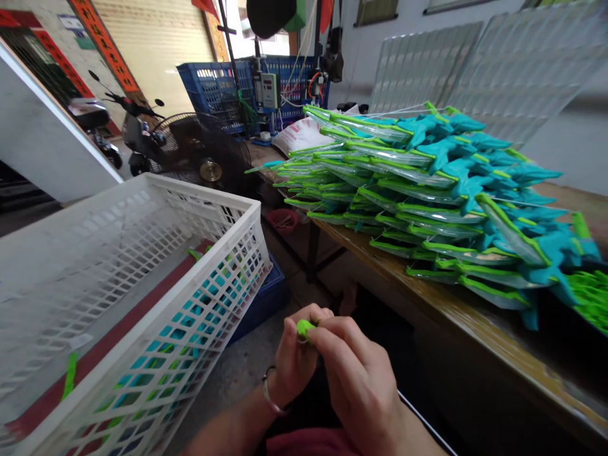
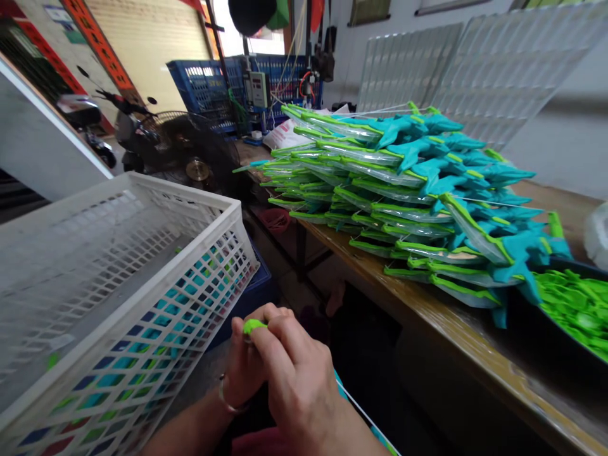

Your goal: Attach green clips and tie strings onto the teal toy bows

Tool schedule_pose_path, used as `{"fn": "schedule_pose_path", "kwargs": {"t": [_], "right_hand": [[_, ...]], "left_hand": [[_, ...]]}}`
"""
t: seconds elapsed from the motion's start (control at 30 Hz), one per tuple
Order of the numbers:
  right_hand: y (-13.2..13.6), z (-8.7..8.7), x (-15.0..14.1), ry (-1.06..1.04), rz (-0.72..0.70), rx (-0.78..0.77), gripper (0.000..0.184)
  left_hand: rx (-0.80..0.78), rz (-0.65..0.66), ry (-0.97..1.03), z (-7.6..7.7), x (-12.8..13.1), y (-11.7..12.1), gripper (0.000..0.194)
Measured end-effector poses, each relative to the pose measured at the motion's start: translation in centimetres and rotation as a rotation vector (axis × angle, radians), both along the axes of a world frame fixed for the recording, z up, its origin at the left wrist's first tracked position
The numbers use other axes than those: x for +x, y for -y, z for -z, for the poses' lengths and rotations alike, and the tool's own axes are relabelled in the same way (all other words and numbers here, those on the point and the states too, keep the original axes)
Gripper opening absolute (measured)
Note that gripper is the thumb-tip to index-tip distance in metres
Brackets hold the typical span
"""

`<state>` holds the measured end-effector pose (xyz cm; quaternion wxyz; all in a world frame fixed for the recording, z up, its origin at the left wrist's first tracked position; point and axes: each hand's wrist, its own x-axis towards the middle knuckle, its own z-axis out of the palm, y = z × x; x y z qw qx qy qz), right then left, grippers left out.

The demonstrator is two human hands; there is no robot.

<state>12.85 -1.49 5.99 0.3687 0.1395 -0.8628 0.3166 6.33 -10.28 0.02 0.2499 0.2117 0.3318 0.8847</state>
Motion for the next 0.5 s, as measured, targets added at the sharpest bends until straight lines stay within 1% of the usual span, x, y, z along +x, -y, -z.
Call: {"fn": "schedule_pose_path", "kwargs": {"t": [0.07, 0.1, 0.2, 0.27, 0.33, 0.43, 0.47, 0.5], "right_hand": [[-0.4, 0.4, -0.1, -0.012, 0.016, 0.032, 0.021], [-0.7, 0.7, -0.2, -0.033, 0.029, 0.067, 0.022], [-1.7, 1.9, -0.4, -0.131, 0.082, 0.243, 0.025], [-2.4, 2.6, -0.3, -0.18, 0.1, 0.343, 0.026], [-3.0, 3.3, -0.1, -0.178, 0.126, 0.372, 0.024], [-4.5, 4.2, -0.1, -0.104, 0.21, 0.366, 0.018], [-5.1, 4.5, -0.3, -0.073, 0.236, 0.355, 0.02], [-5.7, 4.9, -0.6, -0.044, 0.244, 0.321, 0.023]], "left_hand": [[-0.045, 0.038, 0.0, 0.0, -0.4, -0.1, 0.061], [-0.083, 0.032, 0.016, 0.1, -0.5, -0.1, 0.059], [-0.202, -0.037, 0.041, 0.1, -0.2, 0.2, 0.052], [-0.24, -0.078, 0.029, -0.5, 0.3, 0.5, 0.049], [-0.295, -0.061, -0.04, -1.5, 0.8, 0.8, 0.049], [-0.415, -0.004, -0.242, -2.9, 1.0, 1.1, 0.056], [-0.446, -0.007, -0.308, -3.1, 0.9, 1.2, 0.057], [-0.465, -0.037, -0.352, -3.1, 0.9, 1.3, 0.057]]}}
